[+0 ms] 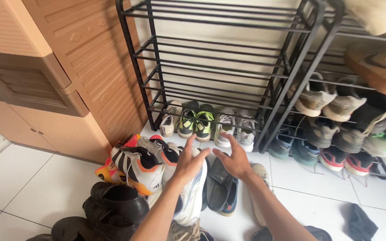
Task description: The person organizes a pile of shoes on the floor by picking up pairs and placing them onto a multi-tiered metal shoe rack. They handle sneakers, loafers, and boots, arranging them neatly on the shelves.
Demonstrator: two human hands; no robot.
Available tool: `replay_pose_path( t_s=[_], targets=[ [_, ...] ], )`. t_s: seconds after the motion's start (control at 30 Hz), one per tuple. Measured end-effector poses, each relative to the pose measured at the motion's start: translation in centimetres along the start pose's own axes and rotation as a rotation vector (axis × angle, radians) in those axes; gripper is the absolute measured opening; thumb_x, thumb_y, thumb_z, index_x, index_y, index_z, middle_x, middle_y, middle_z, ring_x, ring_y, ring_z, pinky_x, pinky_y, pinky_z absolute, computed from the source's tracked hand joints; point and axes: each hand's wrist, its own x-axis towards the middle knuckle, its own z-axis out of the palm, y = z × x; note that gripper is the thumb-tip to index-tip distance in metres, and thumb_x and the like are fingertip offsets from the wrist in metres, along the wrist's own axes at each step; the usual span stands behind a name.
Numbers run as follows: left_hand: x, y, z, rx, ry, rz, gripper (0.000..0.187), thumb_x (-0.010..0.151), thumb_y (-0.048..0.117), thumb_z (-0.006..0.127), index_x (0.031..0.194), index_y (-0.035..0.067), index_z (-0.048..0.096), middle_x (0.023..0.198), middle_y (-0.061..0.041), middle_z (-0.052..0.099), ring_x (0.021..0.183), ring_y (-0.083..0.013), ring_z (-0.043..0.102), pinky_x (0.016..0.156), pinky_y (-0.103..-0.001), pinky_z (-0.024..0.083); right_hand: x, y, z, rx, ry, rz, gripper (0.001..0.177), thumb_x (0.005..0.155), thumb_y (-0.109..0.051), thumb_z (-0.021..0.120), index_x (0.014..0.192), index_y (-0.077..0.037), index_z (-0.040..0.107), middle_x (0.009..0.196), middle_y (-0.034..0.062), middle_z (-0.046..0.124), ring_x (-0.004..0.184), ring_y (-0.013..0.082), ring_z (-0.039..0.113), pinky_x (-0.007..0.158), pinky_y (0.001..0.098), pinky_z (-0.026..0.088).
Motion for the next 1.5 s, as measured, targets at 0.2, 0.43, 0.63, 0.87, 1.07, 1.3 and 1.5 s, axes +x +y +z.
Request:
replay_pose_path(
  t_s=[0.2, 0.43, 0.63, 0.87, 1.07, 1.3, 1.5],
  targets=[
    [-6.3, 1.6, 3.1, -0.069, -0.014, 0.006, 0.085, 0.084, 0.043, 0.071, 0.152, 0.004, 0.038, 0.154, -0.024, 0.047, 0.146, -0.0325, 0.043, 0.118, -0.038, 0.032, -6.9, 0.2, -4.0, 0.064, -0.025, 0.175, 0.072, 0.082, -0.045, 0.072, 0.146, -0.024, 0.044, 0.149, 0.0127, 0.056, 0.137, 0.0321, 0.053, 0.105, 0.0455, 0.046],
    [-11.5, 2.6, 6.2, -0.102, -0.002, -0.041, 0.083, 0.085, 0.044, 0.070, 0.153, 0.008, 0.040, 0.155, -0.024, 0.045, 0.147, -0.0335, 0.041, 0.118, -0.039, 0.032, -13.3, -0.2, -6.6, 0.098, -0.001, 0.286, 0.071, 0.085, -0.045, 0.071, 0.149, -0.026, 0.047, 0.142, 0.0189, 0.060, 0.137, 0.0330, 0.055, 0.111, 0.0445, 0.043],
    [-14.0, 2.9, 8.3, -0.148, -0.010, -0.094, 0.078, 0.085, 0.043, 0.070, 0.152, 0.013, 0.043, 0.155, -0.022, 0.046, 0.145, -0.0329, 0.044, 0.115, -0.039, 0.037, -16.7, 0.6, -7.4, 0.206, 0.025, 0.281, 0.069, 0.085, -0.043, 0.070, 0.148, -0.023, 0.047, 0.146, 0.0160, 0.056, 0.141, 0.0314, 0.051, 0.111, 0.0444, 0.044],
    [-15.4, 5.3, 9.6, -0.167, -0.052, -0.215, 0.078, 0.084, 0.044, 0.068, 0.153, 0.019, 0.041, 0.157, -0.018, 0.043, 0.139, -0.0319, 0.049, 0.102, -0.040, 0.052, -17.7, 4.1, -8.8, 0.166, 0.109, 0.231, 0.066, 0.087, -0.040, 0.070, 0.145, -0.016, 0.051, 0.147, 0.0150, 0.057, 0.140, 0.0309, 0.051, 0.114, 0.0408, 0.038],
    [-14.2, 3.4, 12.8, -0.091, -0.063, -0.140, 0.073, 0.087, 0.042, 0.069, 0.150, 0.011, 0.047, 0.153, -0.022, 0.050, 0.144, -0.0307, 0.047, 0.114, -0.039, 0.037, -17.5, 9.3, -9.3, 0.145, 0.131, 0.464, 0.068, 0.085, -0.040, 0.072, 0.146, -0.015, 0.051, 0.144, 0.0167, 0.059, 0.138, 0.0313, 0.052, 0.113, 0.0410, 0.040],
    [-11.7, -1.1, 18.3, -0.177, -0.202, -0.191, 0.075, 0.084, 0.038, 0.071, 0.148, 0.005, 0.049, 0.154, -0.022, 0.048, 0.147, -0.0300, 0.043, 0.116, -0.038, 0.036, -17.7, 15.9, -9.1, 0.089, 0.084, 0.638, 0.073, 0.080, -0.040, 0.078, 0.144, -0.017, 0.053, 0.138, 0.0195, 0.062, 0.132, 0.0335, 0.058, 0.107, 0.0423, 0.046],
    [-10.9, -3.9, 22.9, -0.121, -0.292, -0.354, 0.075, 0.084, 0.040, 0.071, 0.149, 0.013, 0.049, 0.155, -0.020, 0.047, 0.148, -0.0289, 0.041, 0.116, -0.038, 0.034, -17.7, 22.6, -7.5, 0.009, 0.025, 0.695, 0.079, 0.075, -0.040, 0.082, 0.145, -0.018, 0.052, 0.124, 0.0218, 0.070, 0.120, 0.0334, 0.066, 0.103, 0.0421, 0.049]
  ],
)
